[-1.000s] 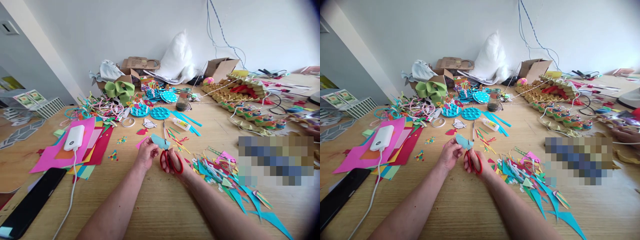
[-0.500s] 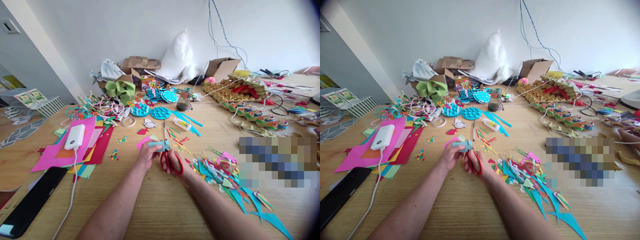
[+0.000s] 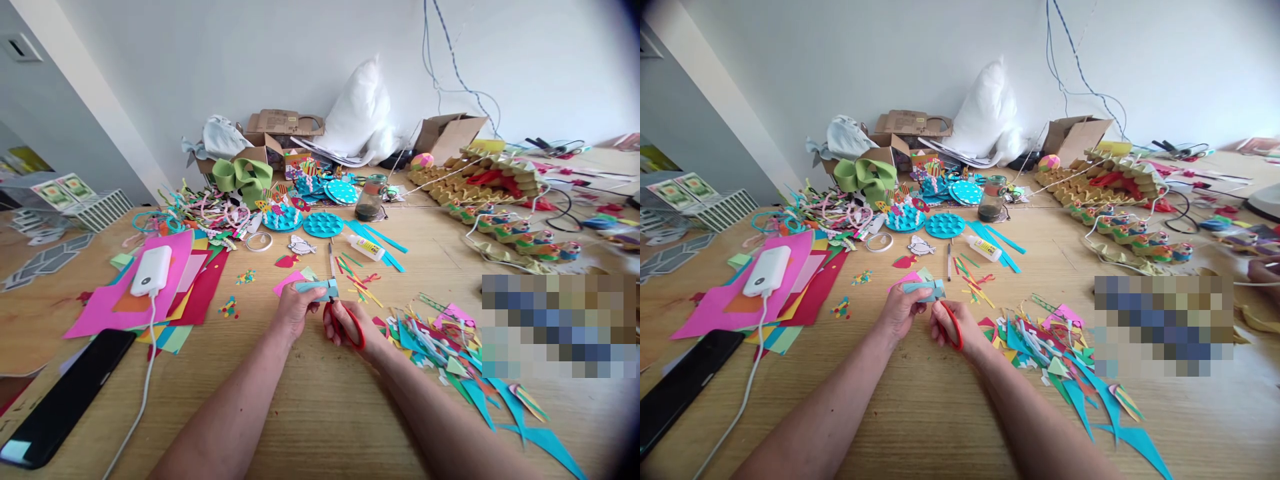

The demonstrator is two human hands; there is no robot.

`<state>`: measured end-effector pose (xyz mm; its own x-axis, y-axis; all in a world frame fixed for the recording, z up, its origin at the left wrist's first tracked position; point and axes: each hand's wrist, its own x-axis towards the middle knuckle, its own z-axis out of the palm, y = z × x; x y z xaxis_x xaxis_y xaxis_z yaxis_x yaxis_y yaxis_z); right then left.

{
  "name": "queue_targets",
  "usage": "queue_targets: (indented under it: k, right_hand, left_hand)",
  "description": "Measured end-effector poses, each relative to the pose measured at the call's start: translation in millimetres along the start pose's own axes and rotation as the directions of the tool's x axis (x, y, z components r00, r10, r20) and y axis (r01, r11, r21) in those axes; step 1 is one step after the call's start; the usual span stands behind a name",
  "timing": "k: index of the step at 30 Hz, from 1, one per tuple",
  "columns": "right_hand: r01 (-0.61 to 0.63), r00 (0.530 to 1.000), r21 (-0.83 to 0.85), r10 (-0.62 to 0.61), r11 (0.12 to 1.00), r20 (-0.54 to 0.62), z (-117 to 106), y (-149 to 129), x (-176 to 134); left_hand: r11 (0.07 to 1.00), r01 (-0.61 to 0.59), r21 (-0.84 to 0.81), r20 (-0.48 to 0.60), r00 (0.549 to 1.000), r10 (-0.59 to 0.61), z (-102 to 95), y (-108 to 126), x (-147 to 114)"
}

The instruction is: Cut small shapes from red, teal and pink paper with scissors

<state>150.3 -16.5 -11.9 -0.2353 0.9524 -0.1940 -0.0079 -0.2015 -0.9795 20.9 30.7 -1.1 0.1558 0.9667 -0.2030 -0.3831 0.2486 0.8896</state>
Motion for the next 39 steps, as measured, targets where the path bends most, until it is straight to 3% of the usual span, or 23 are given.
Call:
queue_targets:
  k: [6, 39]
  right_hand:
    - [0.006, 0.999, 0.012, -0.007, 1.0, 0.039, -2.6, 1.2, 0.9]
    - [0.013, 1.0, -0.021, -0.013, 1.0, -0.023, -0.4, -1.0, 1.1]
  left_hand:
    - [1.0, 0.019, 0.011, -0.001, 1.0, -0.019, 0.5, 1.9, -0.7]
    - [0.999, 0.03, 0.027, 0.058, 0.998, -0.031, 0.5, -1.1, -1.0]
